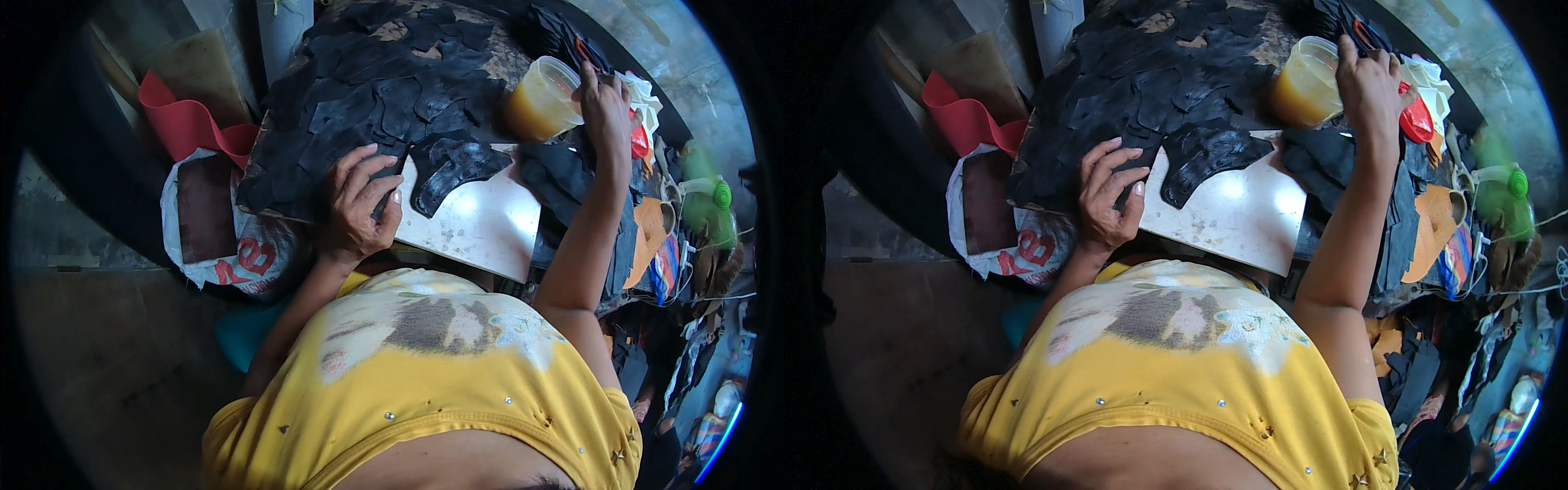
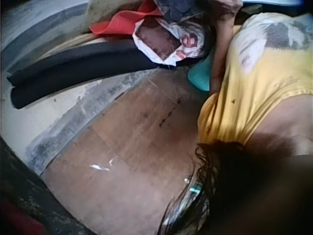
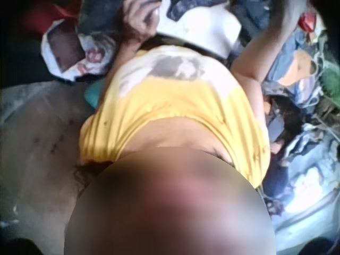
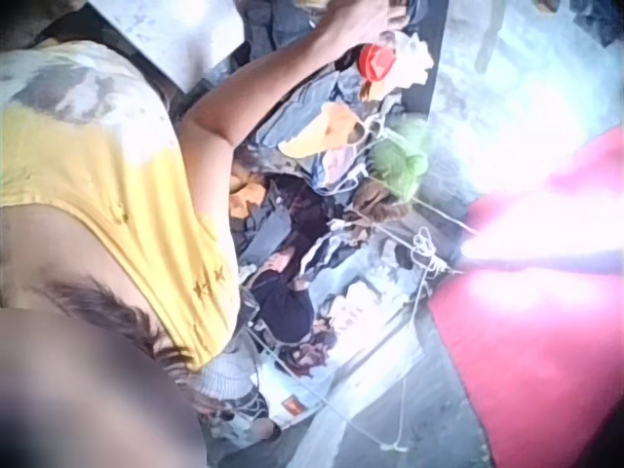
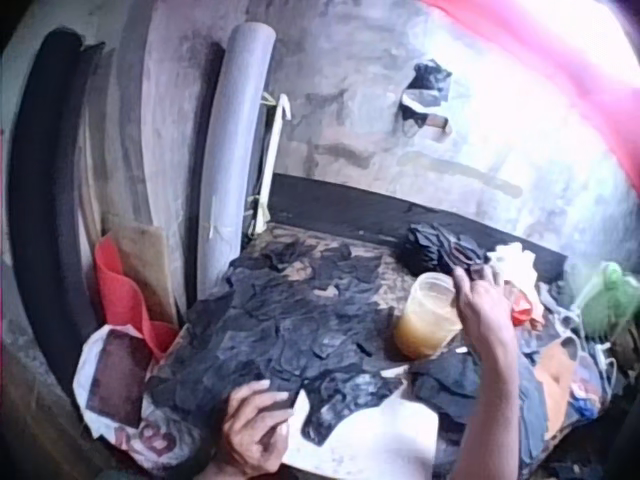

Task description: The person repeatedly rubs small black material pieces on a white board using both hands. The person occasionally picks up a new piece from a pile and continues rubbing it on the board.

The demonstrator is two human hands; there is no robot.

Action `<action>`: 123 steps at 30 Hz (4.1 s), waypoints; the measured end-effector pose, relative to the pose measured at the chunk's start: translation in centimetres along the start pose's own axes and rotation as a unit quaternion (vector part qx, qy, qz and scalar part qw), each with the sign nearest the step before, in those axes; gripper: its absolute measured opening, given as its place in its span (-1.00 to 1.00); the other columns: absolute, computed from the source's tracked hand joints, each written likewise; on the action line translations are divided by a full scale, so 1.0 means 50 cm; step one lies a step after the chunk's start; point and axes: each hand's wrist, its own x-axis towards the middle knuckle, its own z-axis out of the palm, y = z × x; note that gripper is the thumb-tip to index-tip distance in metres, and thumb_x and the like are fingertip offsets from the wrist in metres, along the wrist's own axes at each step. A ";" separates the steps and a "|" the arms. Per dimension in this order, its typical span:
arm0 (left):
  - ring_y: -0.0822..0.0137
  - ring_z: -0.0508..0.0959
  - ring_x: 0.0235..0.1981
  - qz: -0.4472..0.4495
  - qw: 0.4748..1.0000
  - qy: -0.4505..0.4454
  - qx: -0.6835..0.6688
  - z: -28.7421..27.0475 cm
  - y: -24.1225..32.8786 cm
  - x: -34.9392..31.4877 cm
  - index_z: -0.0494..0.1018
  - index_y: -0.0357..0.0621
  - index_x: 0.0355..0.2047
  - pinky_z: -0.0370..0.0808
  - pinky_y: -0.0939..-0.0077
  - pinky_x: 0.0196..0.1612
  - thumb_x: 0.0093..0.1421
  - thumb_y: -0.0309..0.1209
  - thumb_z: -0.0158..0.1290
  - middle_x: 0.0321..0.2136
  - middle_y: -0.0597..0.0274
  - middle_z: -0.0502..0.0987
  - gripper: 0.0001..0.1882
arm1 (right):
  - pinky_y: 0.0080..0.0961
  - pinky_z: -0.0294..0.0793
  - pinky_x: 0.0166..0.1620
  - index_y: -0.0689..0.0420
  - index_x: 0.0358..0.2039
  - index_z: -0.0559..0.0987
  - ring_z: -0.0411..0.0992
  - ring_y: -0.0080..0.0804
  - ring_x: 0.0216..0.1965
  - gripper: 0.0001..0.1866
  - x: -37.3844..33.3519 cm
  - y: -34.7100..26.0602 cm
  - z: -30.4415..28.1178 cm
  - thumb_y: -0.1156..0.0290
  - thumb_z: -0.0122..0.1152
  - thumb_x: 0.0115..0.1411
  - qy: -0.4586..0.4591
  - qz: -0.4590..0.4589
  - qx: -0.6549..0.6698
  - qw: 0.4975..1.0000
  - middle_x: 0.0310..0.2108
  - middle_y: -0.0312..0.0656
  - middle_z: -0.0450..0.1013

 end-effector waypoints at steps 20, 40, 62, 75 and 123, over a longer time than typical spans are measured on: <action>0.16 0.39 0.16 0.078 0.982 -0.160 -0.061 0.003 0.002 0.011 0.66 -0.15 -0.34 0.12 0.09 0.27 -0.06 -0.36 0.17 -0.16 0.23 0.60 -0.75 | 0.16 -0.37 0.40 -0.10 -0.01 0.63 -0.25 0.04 0.48 -0.66 -0.319 -0.132 0.058 0.33 0.14 0.19 -0.106 -0.231 0.197 0.947 0.39 -0.03 0.06; 0.05 0.49 0.05 0.061 0.982 -0.139 -0.113 -0.015 -0.002 0.013 0.63 -0.22 -0.42 0.22 0.11 0.20 -0.04 -0.32 0.12 -0.25 0.13 0.63 -0.75 | 0.43 -0.58 0.30 -0.51 0.21 0.45 -0.34 -0.06 0.50 -0.56 -0.265 -0.164 0.134 -0.07 -0.23 0.39 -0.033 -0.312 0.039 0.949 0.48 -0.25 -0.11; 0.12 0.58 -0.10 -0.090 0.982 0.092 -0.138 0.002 -0.005 0.023 0.51 -0.25 -0.14 0.49 0.35 0.01 0.24 -0.64 -0.05 -0.18 0.08 0.59 -0.77 | 0.25 -0.58 0.37 -0.65 0.15 0.47 -0.30 -0.10 0.50 -0.60 -0.247 -0.161 0.118 0.01 -0.22 0.39 -0.068 -0.429 0.099 0.895 0.49 -0.31 -0.14; 0.05 0.58 -0.14 -0.142 0.961 -0.224 -0.074 0.057 -0.050 0.116 0.56 -0.28 -0.06 0.49 0.36 -0.05 0.26 -0.47 0.03 -0.16 -0.01 0.55 -0.73 | 0.33 -0.61 0.36 -0.67 0.17 0.44 -0.26 -0.14 0.49 -0.58 -0.276 -0.130 0.129 -0.07 -0.35 0.43 -0.068 -0.381 0.091 0.918 0.46 -0.37 -0.03; -0.09 0.40 0.14 -0.084 0.988 -0.013 0.130 -0.037 -0.185 0.138 0.53 -0.16 0.00 0.31 0.13 0.24 0.23 -0.41 0.05 0.07 -0.12 0.44 -0.67 | 0.10 -0.12 0.36 -0.08 -0.01 0.64 0.00 0.10 0.39 -0.67 -0.252 -0.037 0.069 0.23 0.11 0.24 0.079 -0.157 0.181 0.968 0.29 0.08 0.19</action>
